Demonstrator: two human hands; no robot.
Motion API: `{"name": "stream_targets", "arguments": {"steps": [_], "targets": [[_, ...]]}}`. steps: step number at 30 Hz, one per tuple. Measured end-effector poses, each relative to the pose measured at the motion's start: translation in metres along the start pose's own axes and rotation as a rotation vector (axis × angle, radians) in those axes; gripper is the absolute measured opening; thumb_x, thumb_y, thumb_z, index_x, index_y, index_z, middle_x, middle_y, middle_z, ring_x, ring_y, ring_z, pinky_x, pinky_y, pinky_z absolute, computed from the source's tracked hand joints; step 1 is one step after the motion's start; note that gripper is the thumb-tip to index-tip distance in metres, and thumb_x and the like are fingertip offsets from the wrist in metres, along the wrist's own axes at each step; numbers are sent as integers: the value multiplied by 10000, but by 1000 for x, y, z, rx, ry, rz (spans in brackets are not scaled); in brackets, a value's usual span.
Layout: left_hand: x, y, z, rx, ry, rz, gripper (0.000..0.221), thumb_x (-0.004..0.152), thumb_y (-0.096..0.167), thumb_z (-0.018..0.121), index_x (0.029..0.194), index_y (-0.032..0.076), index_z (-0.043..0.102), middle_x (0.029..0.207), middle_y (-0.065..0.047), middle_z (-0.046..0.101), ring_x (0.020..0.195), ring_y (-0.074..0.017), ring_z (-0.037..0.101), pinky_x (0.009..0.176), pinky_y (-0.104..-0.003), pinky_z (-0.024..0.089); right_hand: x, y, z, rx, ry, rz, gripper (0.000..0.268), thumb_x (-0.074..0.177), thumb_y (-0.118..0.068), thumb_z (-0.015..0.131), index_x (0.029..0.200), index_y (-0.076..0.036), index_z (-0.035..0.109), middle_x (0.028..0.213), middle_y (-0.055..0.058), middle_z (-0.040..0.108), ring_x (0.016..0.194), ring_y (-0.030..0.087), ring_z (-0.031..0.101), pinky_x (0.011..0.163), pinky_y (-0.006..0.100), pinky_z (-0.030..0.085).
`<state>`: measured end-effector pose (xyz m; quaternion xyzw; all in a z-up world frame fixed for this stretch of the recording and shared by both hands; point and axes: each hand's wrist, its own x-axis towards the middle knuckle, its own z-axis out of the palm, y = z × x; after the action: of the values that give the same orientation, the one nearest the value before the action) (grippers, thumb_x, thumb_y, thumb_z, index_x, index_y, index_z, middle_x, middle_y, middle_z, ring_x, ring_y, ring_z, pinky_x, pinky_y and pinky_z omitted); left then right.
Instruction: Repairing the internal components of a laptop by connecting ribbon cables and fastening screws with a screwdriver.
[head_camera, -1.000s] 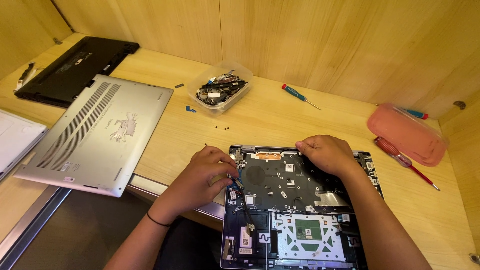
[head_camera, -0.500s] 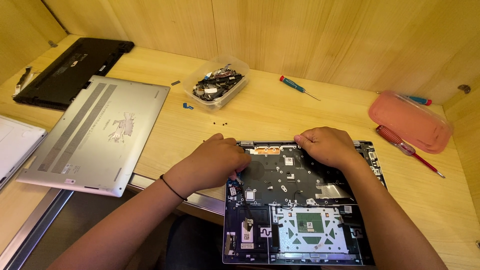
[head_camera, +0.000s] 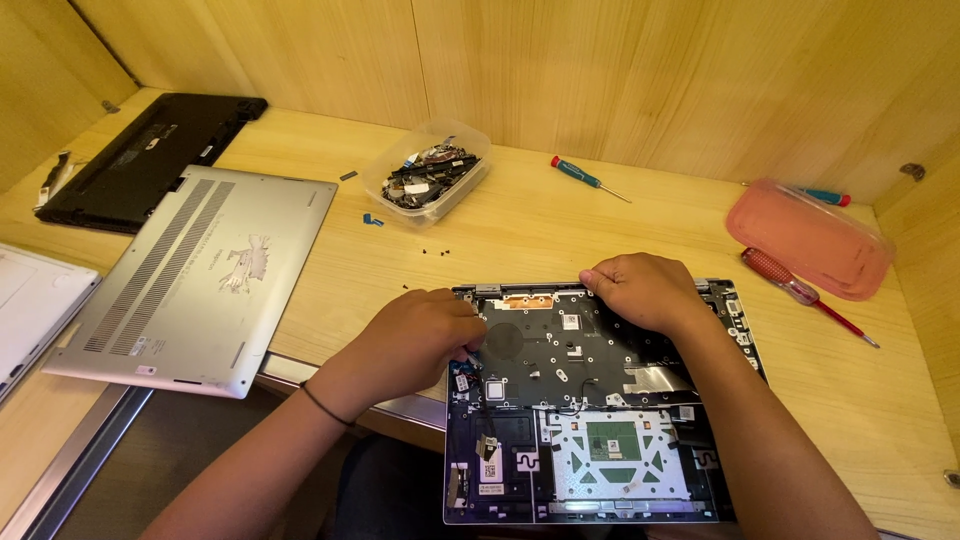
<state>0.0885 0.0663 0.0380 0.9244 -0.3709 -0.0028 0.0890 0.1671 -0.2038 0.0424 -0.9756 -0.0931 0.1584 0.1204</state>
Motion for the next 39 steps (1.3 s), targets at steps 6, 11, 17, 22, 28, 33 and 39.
{"name": "stream_targets", "arguments": {"steps": [6, 11, 17, 22, 28, 33, 39], "targets": [[-44, 21, 9, -180, 279, 101, 246, 817, 141, 645, 1060, 179, 647, 1107, -6, 636, 1035, -279, 519, 799, -422, 398, -2, -9, -5, -36, -47, 91, 437, 904, -558, 383, 794, -242, 665, 868, -31, 710, 903, 215, 627, 788, 341, 415], [-47, 44, 11, -237, 283, 173, 248, 772, 215, 757, 1003, 188, 670, 1038, 45, 649, 1014, -255, 512, 765, -408, 354, -2, -5, -3, -8, -3, 73, 369, 883, -568, 441, 817, -235, 585, 849, -33, 685, 848, 195, 615, 743, 338, 415], [-26, 40, 20, -498, 329, 29, 67, 794, 238, 750, 824, 226, 692, 836, 105, 644, 894, -139, 510, 794, -329, 314, 3, 5, -2, 133, 34, 57, 344, 839, -522, 579, 759, -194, 640, 789, -20, 664, 757, 164, 585, 672, 315, 409], [-17, 31, 9, -379, 253, -57, 56, 840, 188, 678, 885, 208, 652, 870, 58, 672, 928, -177, 519, 775, -363, 335, 6, 16, 7, 201, 77, 40, 316, 825, -479, 648, 715, -186, 609, 703, -22, 620, 681, 144, 548, 637, 307, 393], [-40, 21, 11, -268, 257, -88, 203, 822, 96, 632, 1010, 145, 687, 990, -74, 687, 967, -326, 582, 746, -447, 428, 9, 28, 25, 99, 209, -171, 196, 880, -389, 587, 875, -220, 687, 842, -8, 678, 993, 209, 585, 930, 407, 405], [-41, 16, 35, -174, 326, -75, 176, 837, 131, 634, 1005, 165, 671, 998, -19, 644, 997, -277, 557, 774, -411, 422, 7, 28, 28, 105, 259, -212, 233, 895, -398, 596, 862, -179, 669, 847, 27, 671, 977, 240, 604, 903, 427, 438], [-44, 16, 37, -100, 357, -58, 201, 767, 56, 640, 899, 187, 715, 990, 8, 648, 999, -253, 546, 777, -402, 405, -2, 27, 25, 13, 279, -235, 148, 888, -316, 603, 900, -181, 660, 864, 20, 648, 973, 230, 595, 894, 416, 435]]}}
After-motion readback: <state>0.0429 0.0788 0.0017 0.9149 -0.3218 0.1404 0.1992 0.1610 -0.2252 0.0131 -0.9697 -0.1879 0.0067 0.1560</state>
